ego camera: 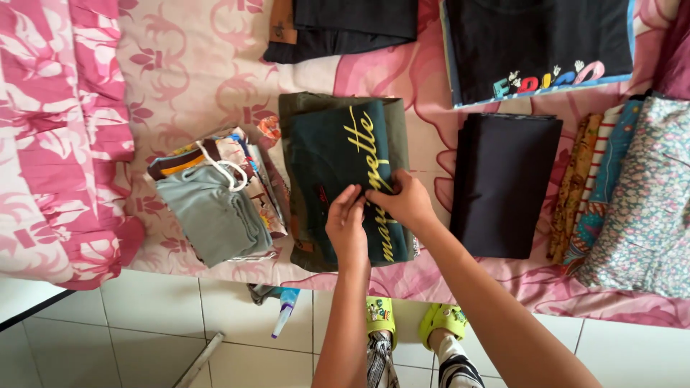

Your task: Organizing and arranging different pieces of clothing on a bed.

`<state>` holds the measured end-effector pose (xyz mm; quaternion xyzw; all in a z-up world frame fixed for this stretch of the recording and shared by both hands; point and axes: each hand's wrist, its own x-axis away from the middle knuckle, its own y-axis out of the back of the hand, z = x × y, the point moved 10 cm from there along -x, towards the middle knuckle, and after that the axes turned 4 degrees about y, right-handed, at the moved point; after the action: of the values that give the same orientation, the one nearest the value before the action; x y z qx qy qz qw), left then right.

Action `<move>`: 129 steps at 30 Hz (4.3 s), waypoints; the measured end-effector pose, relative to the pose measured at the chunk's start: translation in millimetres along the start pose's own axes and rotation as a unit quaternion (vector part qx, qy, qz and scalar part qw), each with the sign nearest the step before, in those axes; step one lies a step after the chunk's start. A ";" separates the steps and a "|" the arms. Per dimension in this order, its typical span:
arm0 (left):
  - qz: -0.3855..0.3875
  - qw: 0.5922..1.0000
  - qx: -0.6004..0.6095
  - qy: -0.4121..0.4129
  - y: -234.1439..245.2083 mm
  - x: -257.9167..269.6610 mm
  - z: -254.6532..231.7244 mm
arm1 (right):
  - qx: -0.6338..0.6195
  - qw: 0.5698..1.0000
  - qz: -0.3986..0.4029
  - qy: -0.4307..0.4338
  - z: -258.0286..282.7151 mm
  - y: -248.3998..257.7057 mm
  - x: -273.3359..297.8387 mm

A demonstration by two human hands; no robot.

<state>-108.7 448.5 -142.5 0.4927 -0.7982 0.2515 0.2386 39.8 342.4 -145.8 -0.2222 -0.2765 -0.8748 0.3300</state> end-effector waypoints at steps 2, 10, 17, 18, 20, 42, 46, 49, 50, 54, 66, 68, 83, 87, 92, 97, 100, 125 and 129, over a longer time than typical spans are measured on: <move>-0.002 0.999 -0.016 -0.040 4.7 8.5 -10.1 | -0.080 0.996 0.041 -0.016 8.4 -8.9 9.7; -0.004 0.977 -0.137 -0.163 -89.5 99.5 -151.8 | -0.343 0.939 0.008 0.037 76.8 77.8 26.8; 0.085 0.934 -0.186 -0.291 -186.0 97.5 -169.4 | -0.575 0.799 -0.080 0.155 77.7 234.7 -33.6; 0.106 0.940 -0.163 -0.280 -196.3 91.2 -159.7 | -0.600 0.780 -0.076 0.163 71.4 249.9 -46.3; 0.129 0.943 -0.162 -0.261 -213.5 77.5 -138.1 | -0.586 0.787 -0.092 0.171 21.6 266.9 -87.1; 0.233 0.949 -0.124 -0.172 -254.8 64.5 -32.2 | -0.633 0.761 -0.110 0.089 -30.5 279.5 -124.8; 0.200 0.960 -0.136 -0.144 -247.4 64.5 -28.9 | -0.646 0.757 -0.094 0.028 -59.3 276.2 -125.9; 0.210 0.955 -0.155 -0.140 -252.1 63.8 -32.5 | -0.642 0.764 -0.059 -0.018 -57.2 276.2 -123.7; 0.202 0.958 -0.149 -0.140 -248.8 63.2 -32.0 | -0.588 0.804 -0.070 -0.056 -65.2 275.1 -118.5; 0.205 0.960 -0.121 -0.149 -245.2 66.2 -37.5 | -0.531 0.838 -0.074 -0.098 -101.5 273.3 -125.7; 0.120 0.972 -0.123 -0.161 -175.0 45.0 -20.2 | -0.425 0.890 -0.164 -0.013 -72.2 191.5 -67.3; 0.079 0.974 -0.138 -0.162 -146.0 41.5 -18.1 | -0.332 0.935 -0.101 0.075 -67.8 130.3 -51.8; -0.137 0.962 -0.221 -0.087 13.2 66.5 -27.6 | -0.213 0.974 0.065 0.038 26.5 -21.4 44.2; -0.370 0.921 -0.001 0.118 65.2 119.0 -33.1 | -0.353 0.926 0.126 0.042 96.3 -24.6 77.2; -0.117 0.917 0.337 0.180 28.1 141.7 -75.4 | -0.398 0.903 0.157 -0.023 144.4 7.8 112.7; -0.149 0.859 0.385 0.304 26.0 162.9 -44.8 | -0.381 0.913 0.144 -0.027 163.5 59.9 106.0; -0.126 0.894 0.370 0.220 11.6 132.7 -75.3 | -0.271 0.951 0.119 0.085 195.5 96.9 74.7; -0.140 0.983 0.054 -0.110 -92.9 -331.1 -131.4 | -0.169 0.919 -0.134 0.329 82.1 150.5 -346.1; -0.073 0.983 0.042 -0.161 -93.6 -334.0 -168.6 | -0.147 0.935 -0.177 0.272 92.6 152.2 -332.7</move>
<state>132.3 742.1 -208.9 0.5929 -0.7770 0.1841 0.1039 392.9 456.2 -215.2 0.0306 -0.0797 -0.9768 0.1962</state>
